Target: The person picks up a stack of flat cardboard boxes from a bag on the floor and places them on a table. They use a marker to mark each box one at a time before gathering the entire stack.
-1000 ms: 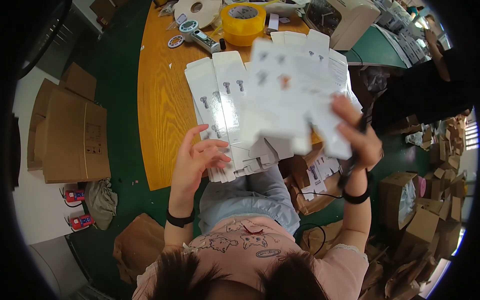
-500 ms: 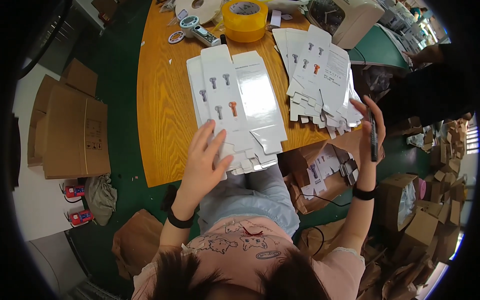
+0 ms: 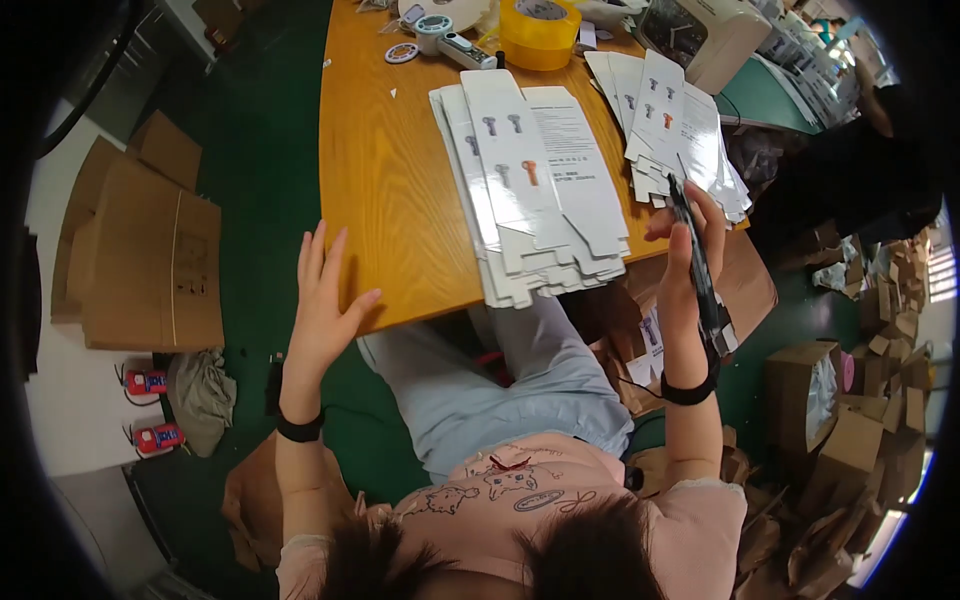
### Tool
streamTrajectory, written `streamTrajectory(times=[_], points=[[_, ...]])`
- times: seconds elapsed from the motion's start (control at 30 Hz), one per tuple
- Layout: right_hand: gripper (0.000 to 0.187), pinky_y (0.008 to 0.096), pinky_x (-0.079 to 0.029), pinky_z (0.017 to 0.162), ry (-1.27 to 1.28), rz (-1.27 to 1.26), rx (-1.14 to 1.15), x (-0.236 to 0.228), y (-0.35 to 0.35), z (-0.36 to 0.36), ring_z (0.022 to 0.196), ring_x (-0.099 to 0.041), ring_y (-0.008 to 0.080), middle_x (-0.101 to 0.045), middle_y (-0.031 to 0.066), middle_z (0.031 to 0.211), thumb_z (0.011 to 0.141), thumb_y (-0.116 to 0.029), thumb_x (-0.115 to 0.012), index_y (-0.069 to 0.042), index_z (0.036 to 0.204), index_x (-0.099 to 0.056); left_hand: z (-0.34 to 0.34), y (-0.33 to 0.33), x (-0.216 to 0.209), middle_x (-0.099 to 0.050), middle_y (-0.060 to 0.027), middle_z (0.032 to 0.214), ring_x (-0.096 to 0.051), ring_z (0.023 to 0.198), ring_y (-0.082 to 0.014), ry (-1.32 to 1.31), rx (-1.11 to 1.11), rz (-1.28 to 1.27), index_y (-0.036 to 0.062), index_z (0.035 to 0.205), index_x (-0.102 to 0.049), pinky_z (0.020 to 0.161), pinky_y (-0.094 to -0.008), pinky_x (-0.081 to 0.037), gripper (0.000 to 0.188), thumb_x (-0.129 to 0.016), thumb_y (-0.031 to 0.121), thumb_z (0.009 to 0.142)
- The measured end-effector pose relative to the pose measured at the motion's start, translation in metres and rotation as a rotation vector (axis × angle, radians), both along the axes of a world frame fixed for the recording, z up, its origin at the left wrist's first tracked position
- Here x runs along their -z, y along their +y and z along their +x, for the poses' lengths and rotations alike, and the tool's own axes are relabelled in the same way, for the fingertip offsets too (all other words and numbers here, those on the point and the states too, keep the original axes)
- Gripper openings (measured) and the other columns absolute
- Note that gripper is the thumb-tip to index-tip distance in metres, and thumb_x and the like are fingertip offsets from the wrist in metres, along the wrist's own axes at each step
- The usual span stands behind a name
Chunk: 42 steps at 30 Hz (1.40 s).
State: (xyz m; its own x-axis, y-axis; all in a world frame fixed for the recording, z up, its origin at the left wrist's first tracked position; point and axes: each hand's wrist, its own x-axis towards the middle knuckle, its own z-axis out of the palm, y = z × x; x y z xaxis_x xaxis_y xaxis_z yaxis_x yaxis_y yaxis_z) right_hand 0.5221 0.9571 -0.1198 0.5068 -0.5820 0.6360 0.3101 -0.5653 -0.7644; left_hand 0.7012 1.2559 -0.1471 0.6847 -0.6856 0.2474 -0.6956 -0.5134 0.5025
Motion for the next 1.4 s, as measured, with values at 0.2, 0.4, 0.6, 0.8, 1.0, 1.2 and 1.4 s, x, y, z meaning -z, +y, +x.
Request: streamTrajectory(times=[0.2,0.4,0.6,0.8,1.0,1.2,1.4], points=[[0.033,0.0249,-0.042,0.065,-0.175,0.115,0.188,-0.041,0.007,0.055,0.068,-0.052,0.0135,-0.056,0.0082,0.074,0.089,-0.026,-0.04,0.001,0.107,-0.047,0.056,0.01,0.008,-0.009,-0.0207,0.139,-0.005,0.127,-0.0421,-0.021,0.207,0.207,0.0036,0.13,-0.029,0.099,-0.0538,-0.014,0.076,-0.063,0.037,0.072],[0.029,0.024,-0.041,0.064,-0.098,0.131,0.412,-0.105,0.007,0.057,0.069,-0.052,0.0134,-0.054,0.0067,0.075,0.09,-0.022,-0.038,0.0,0.106,-0.048,0.06,0.008,0.03,-0.005,-0.0286,0.137,-0.002,0.124,-0.0509,0.068,0.358,0.068,0.0034,0.132,-0.025,0.097,-0.0572,-0.016,0.075,-0.057,0.042,0.076],[0.029,0.022,-0.041,0.063,-0.014,0.425,0.737,-0.158,0.073,-0.001,0.067,-0.052,0.0116,-0.055,0.0052,0.071,0.09,-0.023,-0.039,0.0,0.105,-0.049,0.068,0.008,0.008,-0.005,-0.0295,0.136,-0.002,0.123,-0.0509,0.059,0.413,0.341,0.0019,0.131,-0.025,0.095,-0.0585,-0.018,0.074,-0.056,0.041,0.077],[0.029,0.0214,-0.041,0.063,-0.002,0.521,0.944,-0.16,0.133,-0.041,0.067,-0.053,0.0115,-0.055,0.005,0.07,0.09,-0.023,-0.039,-0.001,0.105,-0.049,0.073,-0.008,-0.006,-0.01,-0.0299,0.135,-0.009,0.122,-0.0504,-0.012,0.406,0.401,0.0005,0.129,-0.027,0.091,-0.0582,-0.024,0.069,-0.056,0.037,0.078],[0.029,0.0223,-0.042,0.062,-0.006,0.595,0.855,-0.147,0.132,-0.024,0.067,-0.054,0.0124,-0.055,0.0067,0.07,0.088,-0.022,-0.04,0.0,0.106,-0.047,0.051,-0.051,-0.027,-0.027,-0.0255,0.121,-0.029,0.109,-0.0421,0.297,0.309,0.246,0.0002,0.12,-0.034,0.085,-0.0469,-0.032,0.062,-0.065,0.027,0.073],[0.018,0.0227,-0.044,0.061,0.254,0.687,0.321,-0.13,0.066,0.066,0.069,-0.055,0.0126,-0.056,0.0072,0.072,0.082,-0.007,-0.048,0.001,0.099,-0.048,-0.004,-0.144,-0.035,-0.04,-0.0206,0.101,-0.04,0.096,-0.0333,0.591,0.035,-0.14,-0.0042,0.109,-0.038,0.083,-0.0379,-0.034,0.059,-0.071,0.019,0.066],[0.01,0.0194,-0.042,0.054,0.492,0.763,-0.09,-0.068,-0.007,0.118,0.057,-0.053,0.0082,-0.057,0.0049,0.069,0.079,-0.002,-0.054,0.0,0.087,-0.05,-0.025,-0.146,-0.012,-0.046,-0.0158,0.087,-0.046,0.087,-0.0287,0.662,-0.217,-0.311,-0.004,0.104,-0.042,0.075,-0.0339,-0.039,0.046,-0.069,0.009,0.068]])
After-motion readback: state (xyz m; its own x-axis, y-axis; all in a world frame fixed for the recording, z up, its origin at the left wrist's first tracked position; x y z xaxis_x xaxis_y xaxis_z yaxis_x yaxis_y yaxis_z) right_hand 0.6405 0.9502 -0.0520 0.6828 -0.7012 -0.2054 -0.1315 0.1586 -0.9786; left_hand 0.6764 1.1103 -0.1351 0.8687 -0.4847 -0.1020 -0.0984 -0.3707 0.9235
